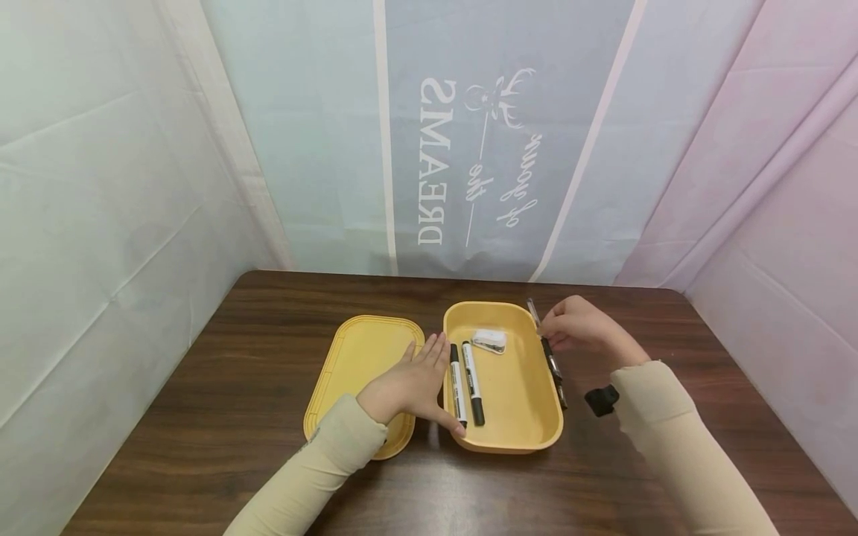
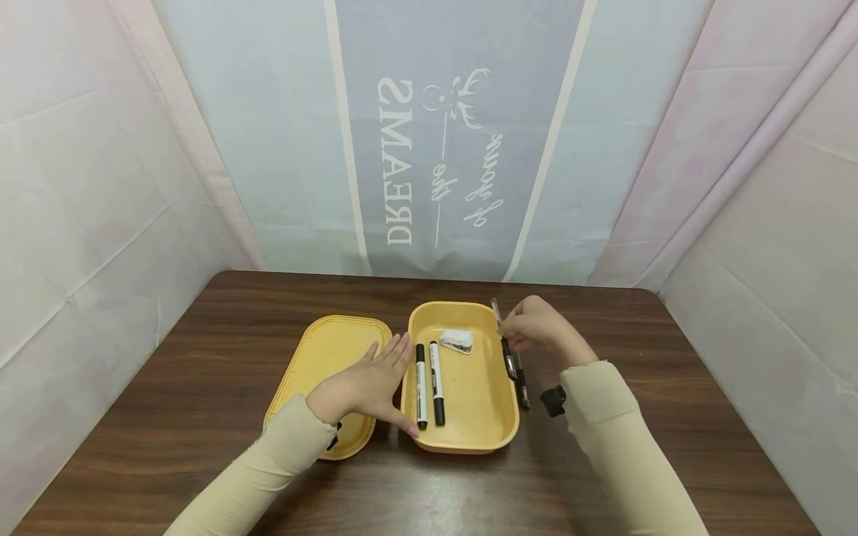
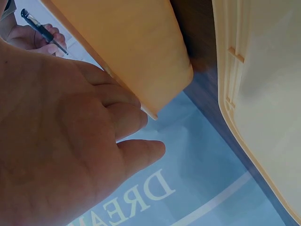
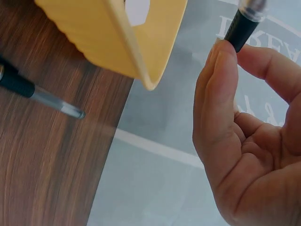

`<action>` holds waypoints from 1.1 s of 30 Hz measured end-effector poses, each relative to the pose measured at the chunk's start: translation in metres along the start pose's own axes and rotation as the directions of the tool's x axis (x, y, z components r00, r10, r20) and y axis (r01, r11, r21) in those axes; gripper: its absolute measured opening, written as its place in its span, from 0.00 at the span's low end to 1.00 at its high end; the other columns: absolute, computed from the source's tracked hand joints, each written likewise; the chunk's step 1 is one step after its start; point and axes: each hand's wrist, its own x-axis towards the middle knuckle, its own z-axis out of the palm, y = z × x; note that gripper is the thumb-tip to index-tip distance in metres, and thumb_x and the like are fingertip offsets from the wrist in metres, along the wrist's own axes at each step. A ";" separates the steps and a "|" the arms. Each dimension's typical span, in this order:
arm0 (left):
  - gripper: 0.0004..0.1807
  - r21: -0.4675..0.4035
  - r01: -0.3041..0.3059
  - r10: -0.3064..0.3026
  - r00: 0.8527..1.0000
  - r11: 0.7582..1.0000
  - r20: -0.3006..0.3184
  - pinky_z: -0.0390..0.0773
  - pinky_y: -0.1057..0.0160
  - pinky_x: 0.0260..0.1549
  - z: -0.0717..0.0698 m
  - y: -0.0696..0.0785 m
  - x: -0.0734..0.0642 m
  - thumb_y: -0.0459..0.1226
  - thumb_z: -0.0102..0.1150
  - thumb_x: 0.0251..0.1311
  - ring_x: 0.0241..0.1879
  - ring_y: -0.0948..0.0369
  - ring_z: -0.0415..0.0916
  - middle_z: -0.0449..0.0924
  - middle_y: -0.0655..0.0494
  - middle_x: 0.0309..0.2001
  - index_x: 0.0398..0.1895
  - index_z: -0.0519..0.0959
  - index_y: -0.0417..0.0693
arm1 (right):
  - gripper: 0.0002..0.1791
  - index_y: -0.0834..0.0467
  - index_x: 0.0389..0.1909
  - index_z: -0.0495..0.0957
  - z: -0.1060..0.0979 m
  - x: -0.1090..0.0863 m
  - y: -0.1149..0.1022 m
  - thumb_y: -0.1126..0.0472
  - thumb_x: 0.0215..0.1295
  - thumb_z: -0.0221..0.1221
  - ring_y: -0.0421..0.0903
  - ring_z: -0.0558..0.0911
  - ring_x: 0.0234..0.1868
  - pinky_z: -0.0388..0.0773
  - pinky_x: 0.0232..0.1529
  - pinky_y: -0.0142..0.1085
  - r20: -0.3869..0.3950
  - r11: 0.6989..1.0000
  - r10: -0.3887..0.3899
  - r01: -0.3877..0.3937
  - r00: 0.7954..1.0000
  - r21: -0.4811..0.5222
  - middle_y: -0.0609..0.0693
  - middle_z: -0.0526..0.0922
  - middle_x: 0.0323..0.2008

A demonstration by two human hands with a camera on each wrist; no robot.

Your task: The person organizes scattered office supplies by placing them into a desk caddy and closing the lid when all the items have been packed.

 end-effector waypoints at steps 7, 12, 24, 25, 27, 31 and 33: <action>0.72 0.005 0.000 0.000 1.000 1.000 -0.001 0.37 0.46 0.69 0.001 0.000 0.000 0.72 0.62 0.37 0.74 0.51 0.30 0.34 0.41 0.75 0.74 0.42 0.35 | 0.08 0.72 0.27 0.79 0.013 0.006 -0.007 0.68 0.56 0.60 0.42 0.79 0.23 0.82 0.32 0.38 0.000 0.999 -0.005 0.005 1.000 -0.051 0.50 0.78 0.20; 0.73 0.004 -0.002 0.002 1.000 1.000 -0.001 0.37 0.46 0.69 0.002 0.000 0.001 0.72 0.62 0.36 0.74 0.50 0.31 0.33 0.41 0.75 0.74 0.41 0.35 | 0.08 0.67 0.20 0.77 0.027 0.009 -0.013 0.69 0.56 0.59 0.42 0.78 0.21 0.81 0.28 0.35 0.002 0.995 0.001 -0.001 1.000 -0.100 0.50 0.76 0.17; 0.73 0.021 0.002 -0.002 1.000 1.000 -0.003 0.38 0.47 0.69 0.005 -0.001 0.003 0.73 0.61 0.36 0.74 0.51 0.31 0.33 0.42 0.75 0.75 0.41 0.36 | 0.13 0.65 0.12 0.78 0.058 0.020 -0.016 0.71 0.55 0.58 0.40 0.77 0.14 0.81 0.23 0.36 0.035 0.972 -0.019 0.027 0.999 -0.234 0.48 0.75 0.11; 0.73 0.023 0.001 -0.001 1.000 1.000 -0.004 0.38 0.47 0.69 0.005 -0.001 0.003 0.74 0.60 0.36 0.74 0.51 0.31 0.33 0.42 0.75 0.75 0.41 0.36 | 0.13 0.65 0.12 0.78 0.060 0.020 -0.015 0.71 0.55 0.58 0.41 0.78 0.14 0.81 0.23 0.36 0.038 0.973 -0.025 0.033 0.999 -0.229 0.49 0.75 0.11; 0.73 0.024 0.000 0.000 1.000 1.000 -0.008 0.38 0.47 0.69 0.006 -0.002 0.003 0.74 0.60 0.36 0.74 0.50 0.32 0.34 0.42 0.75 0.74 0.42 0.35 | 0.13 0.66 0.12 0.77 0.065 0.021 -0.015 0.72 0.54 0.59 0.42 0.78 0.14 0.81 0.22 0.37 0.040 0.973 -0.029 0.037 0.999 -0.226 0.49 0.75 0.10; 0.73 0.021 0.003 -0.003 1.000 1.000 -0.010 0.38 0.47 0.69 0.006 -0.002 0.002 0.73 0.61 0.36 0.74 0.50 0.32 0.34 0.42 0.75 0.74 0.42 0.35 | 0.12 0.67 0.12 0.78 0.073 0.023 -0.015 0.73 0.53 0.60 0.43 0.79 0.14 0.81 0.21 0.37 0.044 0.967 -0.019 0.030 0.999 -0.252 0.50 0.77 0.10; 0.73 0.023 0.005 -0.005 1.000 1.000 -0.009 0.38 0.47 0.69 0.006 -0.001 0.002 0.73 0.61 0.36 0.74 0.51 0.32 0.34 0.42 0.75 0.74 0.42 0.35 | 0.12 0.67 0.12 0.78 0.078 0.024 -0.015 0.73 0.53 0.61 0.42 0.79 0.14 0.81 0.21 0.36 0.044 0.962 0.002 0.010 0.999 -0.274 0.51 0.78 0.10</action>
